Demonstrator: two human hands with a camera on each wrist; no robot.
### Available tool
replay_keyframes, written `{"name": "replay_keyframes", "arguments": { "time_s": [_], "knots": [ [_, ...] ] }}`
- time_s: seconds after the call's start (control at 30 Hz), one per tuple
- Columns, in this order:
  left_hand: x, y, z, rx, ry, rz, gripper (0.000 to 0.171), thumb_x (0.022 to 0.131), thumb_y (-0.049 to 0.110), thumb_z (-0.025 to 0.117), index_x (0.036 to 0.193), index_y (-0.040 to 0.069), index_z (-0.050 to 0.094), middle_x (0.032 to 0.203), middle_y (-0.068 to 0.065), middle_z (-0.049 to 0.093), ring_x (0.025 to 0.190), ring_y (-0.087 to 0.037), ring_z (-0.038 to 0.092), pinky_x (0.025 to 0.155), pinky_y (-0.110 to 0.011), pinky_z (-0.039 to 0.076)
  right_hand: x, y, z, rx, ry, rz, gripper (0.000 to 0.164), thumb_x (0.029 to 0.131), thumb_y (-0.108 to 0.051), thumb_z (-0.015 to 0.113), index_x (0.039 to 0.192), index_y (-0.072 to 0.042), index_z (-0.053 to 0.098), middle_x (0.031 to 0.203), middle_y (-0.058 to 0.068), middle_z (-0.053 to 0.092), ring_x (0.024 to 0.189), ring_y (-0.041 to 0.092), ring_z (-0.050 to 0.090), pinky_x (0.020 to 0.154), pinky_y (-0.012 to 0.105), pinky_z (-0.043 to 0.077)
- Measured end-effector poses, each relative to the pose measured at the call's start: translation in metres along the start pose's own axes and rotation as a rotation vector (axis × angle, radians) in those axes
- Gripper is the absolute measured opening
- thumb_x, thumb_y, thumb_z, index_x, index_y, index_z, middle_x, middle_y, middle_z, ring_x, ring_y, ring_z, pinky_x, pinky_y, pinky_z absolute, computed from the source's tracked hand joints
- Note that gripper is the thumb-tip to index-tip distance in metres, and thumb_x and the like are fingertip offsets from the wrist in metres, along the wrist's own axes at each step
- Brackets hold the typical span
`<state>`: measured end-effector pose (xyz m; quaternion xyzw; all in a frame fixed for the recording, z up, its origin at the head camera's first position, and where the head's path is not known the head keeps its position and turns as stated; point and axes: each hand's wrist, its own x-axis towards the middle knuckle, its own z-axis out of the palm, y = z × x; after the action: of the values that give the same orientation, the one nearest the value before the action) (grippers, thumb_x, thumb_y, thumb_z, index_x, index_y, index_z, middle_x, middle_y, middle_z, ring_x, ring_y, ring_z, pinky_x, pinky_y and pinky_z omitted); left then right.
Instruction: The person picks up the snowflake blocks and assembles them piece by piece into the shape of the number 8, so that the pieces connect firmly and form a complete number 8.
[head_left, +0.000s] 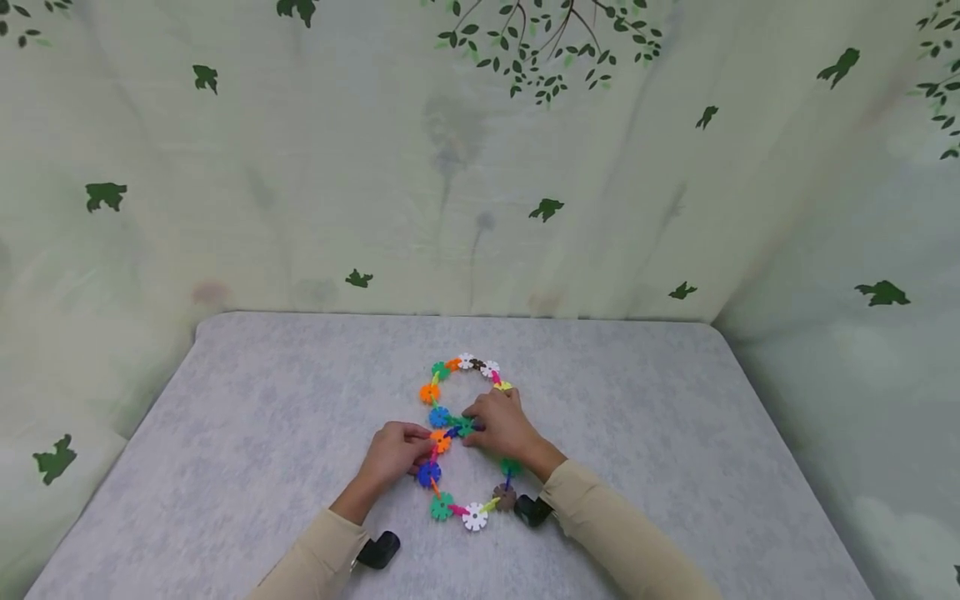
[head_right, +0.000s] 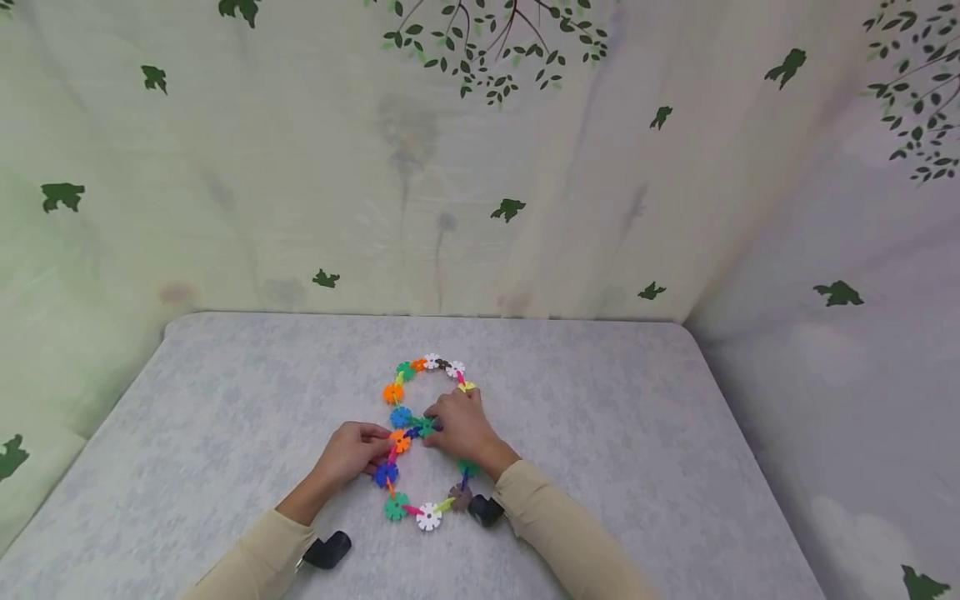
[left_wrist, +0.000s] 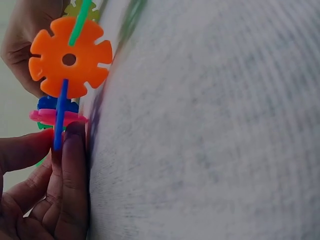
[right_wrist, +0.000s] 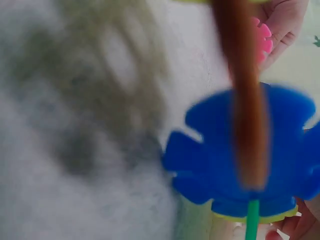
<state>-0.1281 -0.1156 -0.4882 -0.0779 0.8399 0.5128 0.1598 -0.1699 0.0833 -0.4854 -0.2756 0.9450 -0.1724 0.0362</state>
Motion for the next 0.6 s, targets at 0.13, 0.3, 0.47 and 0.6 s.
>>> {"name": "replay_keyframes", "arguments": {
  "time_s": [0.13,0.3,0.47,0.6],
  "knots": [
    [0.004,0.0,0.0,0.005,0.036,0.009,0.019,0.09,0.011,0.066,0.102,-0.004,0.069,0.076,-0.004,0.067,0.063,-0.014,0.06,0.056,-0.028,0.054,0.006,0.003,0.002,-0.016,0.0,0.007,0.039,0.079,-0.04,0.079,0.11,-0.017,0.074,0.082,-0.01,0.063,0.081,0.01,0.051,0.082,0.038,0.03],
    [0.01,0.001,-0.003,0.01,0.066,-0.007,0.02,0.091,0.01,0.064,0.104,-0.004,0.069,0.078,-0.005,0.067,0.065,-0.014,0.06,0.057,-0.027,0.053,0.013,0.005,0.004,-0.011,0.003,0.027,0.04,0.08,-0.041,0.078,0.111,-0.016,0.073,0.085,-0.009,0.065,0.082,0.011,0.051,0.083,0.038,0.031],
    [0.013,-0.001,-0.003,0.011,0.061,-0.021,0.02,0.092,0.011,0.063,0.105,-0.003,0.069,0.079,-0.005,0.067,0.066,-0.014,0.059,0.057,-0.027,0.052,0.014,0.003,0.008,0.008,0.009,0.075,0.041,0.079,-0.04,0.078,0.111,-0.015,0.074,0.087,-0.006,0.066,0.083,0.012,0.052,0.084,0.039,0.032],
    [0.013,-0.002,-0.003,0.025,0.075,-0.024,0.02,0.092,0.012,0.063,0.104,-0.003,0.069,0.079,-0.005,0.067,0.066,-0.014,0.058,0.056,-0.026,0.051,0.013,0.002,0.01,0.004,0.007,0.09,0.041,0.079,-0.041,0.078,0.111,-0.016,0.073,0.087,-0.006,0.066,0.083,0.012,0.053,0.084,0.039,0.032]
  ]
}}
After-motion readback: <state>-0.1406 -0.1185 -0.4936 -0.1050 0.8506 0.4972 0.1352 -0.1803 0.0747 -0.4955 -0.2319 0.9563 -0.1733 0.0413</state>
